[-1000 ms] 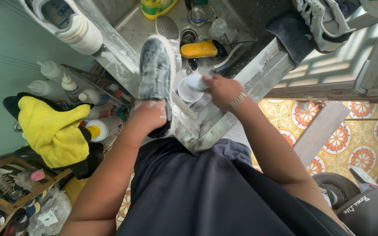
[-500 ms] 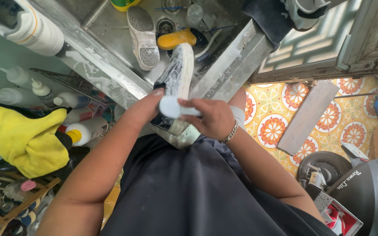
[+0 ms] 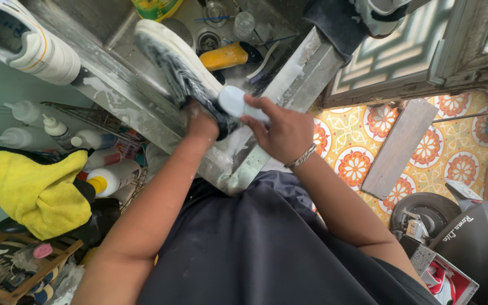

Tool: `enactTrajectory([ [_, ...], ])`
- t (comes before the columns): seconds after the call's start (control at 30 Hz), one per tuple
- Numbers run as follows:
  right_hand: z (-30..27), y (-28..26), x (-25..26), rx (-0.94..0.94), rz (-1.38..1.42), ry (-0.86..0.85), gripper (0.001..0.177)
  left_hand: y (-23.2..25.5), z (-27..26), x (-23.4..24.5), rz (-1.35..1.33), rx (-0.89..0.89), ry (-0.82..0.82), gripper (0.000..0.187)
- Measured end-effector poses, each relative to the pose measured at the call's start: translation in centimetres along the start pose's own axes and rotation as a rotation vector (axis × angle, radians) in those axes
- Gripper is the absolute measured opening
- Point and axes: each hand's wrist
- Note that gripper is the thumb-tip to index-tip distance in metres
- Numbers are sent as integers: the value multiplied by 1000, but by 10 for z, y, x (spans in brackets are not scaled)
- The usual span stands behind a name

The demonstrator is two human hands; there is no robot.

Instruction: The person cleans a white sneaker by pouring liquid into it and scrubbing the sole and upper with a brush. They rinse the shoe under a running tap and then scrub a shoe insole with the brush. The person handles the shoe and insole individually during the process.

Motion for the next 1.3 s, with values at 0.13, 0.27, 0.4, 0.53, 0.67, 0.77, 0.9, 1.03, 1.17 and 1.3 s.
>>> enactTrajectory([
  [0.13, -10, -12, 5, 50, 2, 79, 32, -12, 33, -33, -1021, 274, 233, 59],
  [0.27, 8, 10, 6, -153, -32, 197, 34, -37, 58, -74, -826, 495, 284, 55],
  [0.4, -7, -10, 0, -59, -121, 189, 37, -23, 60, -82, -932, 456, 218, 50],
  [0.53, 5, 10, -1, -94, 61, 280, 36, 0, 56, -69, -1017, 440, 173, 45],
  [0.67, -6, -6, -20, -47, 195, 259, 42, 29, 53, -54, -1241, 389, 38, 41],
  [0.77, 4, 2, -20, 31, 382, 333, 39, 40, 47, -33, -1368, 381, -53, 39],
  [0.9, 19, 7, -21, 91, 404, 363, 38, 40, 37, -25, -1597, 312, -205, 38],
  [1.03, 13, 6, -26, 158, 437, 243, 41, 32, 25, -2, -1799, 253, -335, 51],
  [1.17, 21, 25, -24, -165, 431, 184, 38, 40, 13, 12, -1975, 415, -111, 55],
  [1.3, 11, 0, -39, 152, 505, 184, 37, 41, -3, 16, -1914, 196, -426, 62],
])
Point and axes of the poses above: each hand's wrist, its own z-axis towards the middle knuckle, its own x-axis out of the back of the hand, y = z × x, and after that the axes turned 1 degree about z, right-handed
